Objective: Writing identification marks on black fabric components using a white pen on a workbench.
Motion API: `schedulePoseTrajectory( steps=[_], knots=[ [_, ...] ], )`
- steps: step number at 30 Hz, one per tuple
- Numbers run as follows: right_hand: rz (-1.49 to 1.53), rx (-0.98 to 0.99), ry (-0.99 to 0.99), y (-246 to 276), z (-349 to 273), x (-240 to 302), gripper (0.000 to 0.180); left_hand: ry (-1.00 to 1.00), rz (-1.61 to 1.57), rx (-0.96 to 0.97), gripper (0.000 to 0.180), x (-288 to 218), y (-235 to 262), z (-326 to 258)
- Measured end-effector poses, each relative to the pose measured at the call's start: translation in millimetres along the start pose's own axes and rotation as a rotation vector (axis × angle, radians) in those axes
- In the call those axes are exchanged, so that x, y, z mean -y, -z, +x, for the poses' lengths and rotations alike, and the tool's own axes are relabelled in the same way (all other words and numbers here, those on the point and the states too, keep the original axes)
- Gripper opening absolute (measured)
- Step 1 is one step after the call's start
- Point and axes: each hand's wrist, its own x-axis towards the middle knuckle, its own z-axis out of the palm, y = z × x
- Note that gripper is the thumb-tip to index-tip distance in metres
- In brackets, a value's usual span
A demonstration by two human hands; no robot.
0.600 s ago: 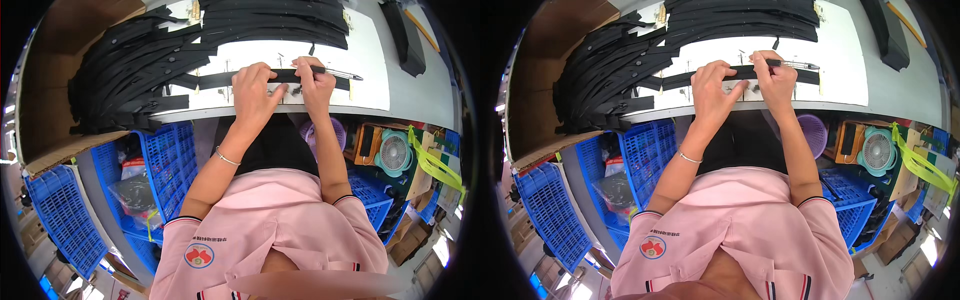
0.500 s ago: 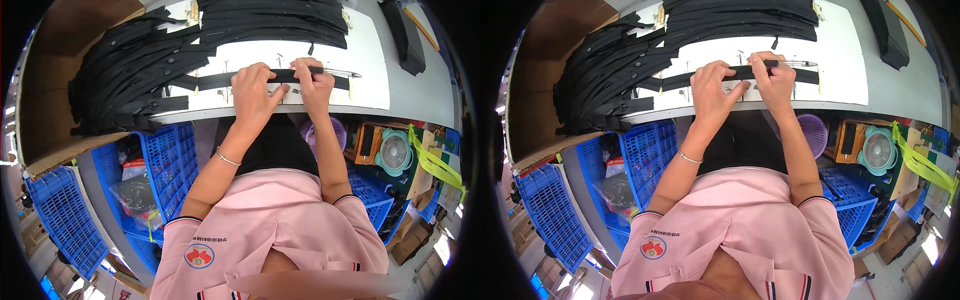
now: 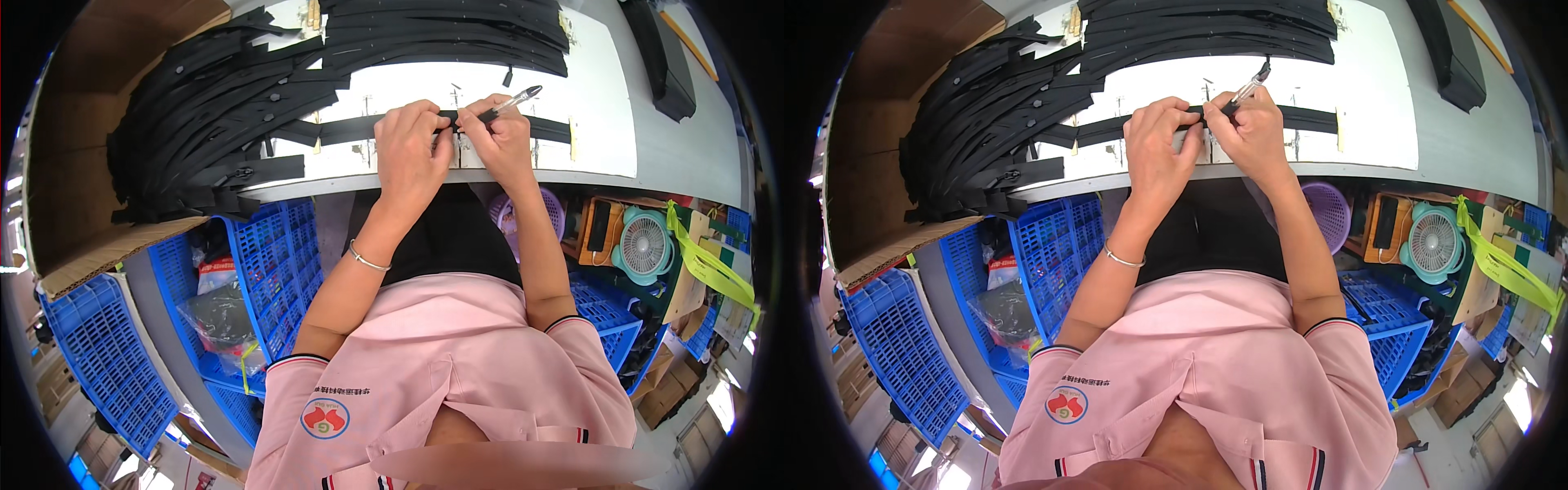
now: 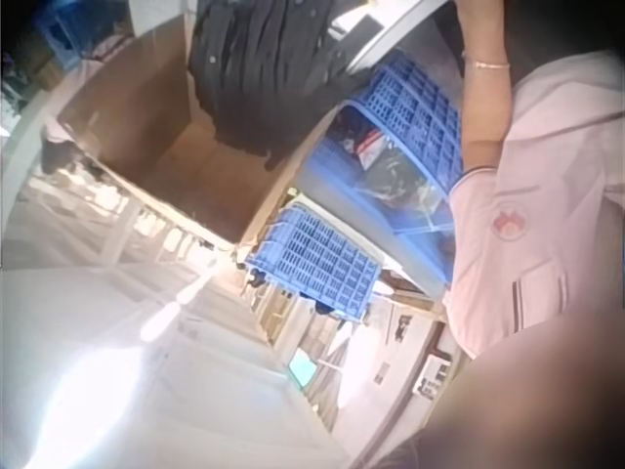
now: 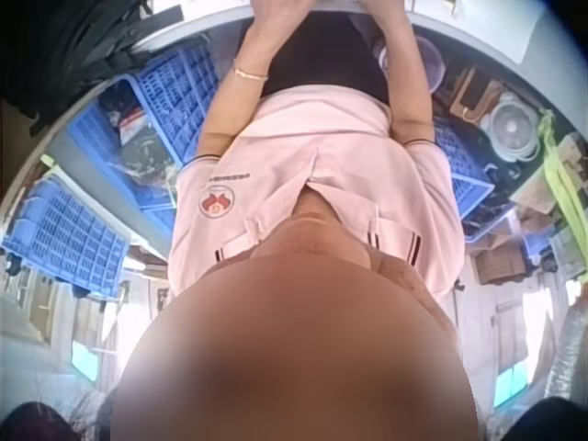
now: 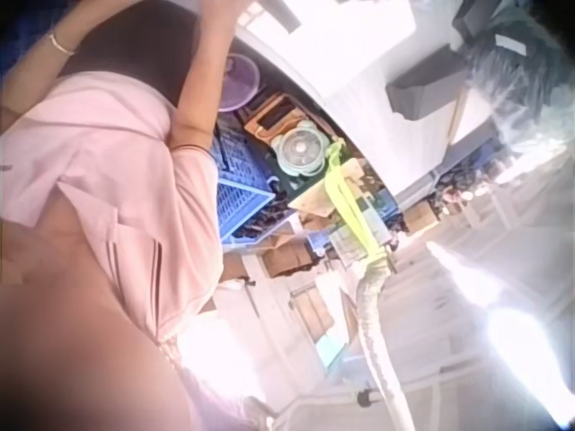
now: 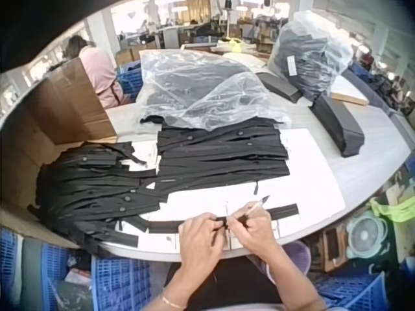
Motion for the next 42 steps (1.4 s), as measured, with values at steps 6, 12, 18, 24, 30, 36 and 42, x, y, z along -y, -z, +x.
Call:
schedulePoseTrajectory(
  steps=[6, 12, 18, 24, 30, 36, 42],
  knots=[
    [-0.035, -0.025, 0.010, 0, 0, -5, 0.017, -0.011, -0.001, 0.010, 0.011, -1, -2, 1],
    [0.217, -0.092, -0.209, 38, -10, 3, 0.016, -0.035, 0.034, 0.003, 0.013, 0, 1, 1],
    [0.126, -0.273, -0.347, 82, -8, -30, 0.023, -0.006, 0.069, 0.044, 0.011, -2, 1, -1],
    [0.142, -0.194, -0.416, 85, -12, -36, 0.024, -0.105, -0.004, 0.015, 0.015, -22, -17, 6],
    [0.144, -0.167, -0.384, 83, -11, -41, 0.024, -0.178, -0.099, 0.086, 0.014, -51, -59, 20],
    [0.025, -0.180, -0.329, 83, -9, -41, 0.022, -0.178, -0.077, 0.102, 0.012, -49, -72, 19],
    [0.136, -0.199, -0.333, 86, -13, -37, 0.023, -0.175, -0.064, 0.089, 0.012, -49, -73, 19]
  ],
)
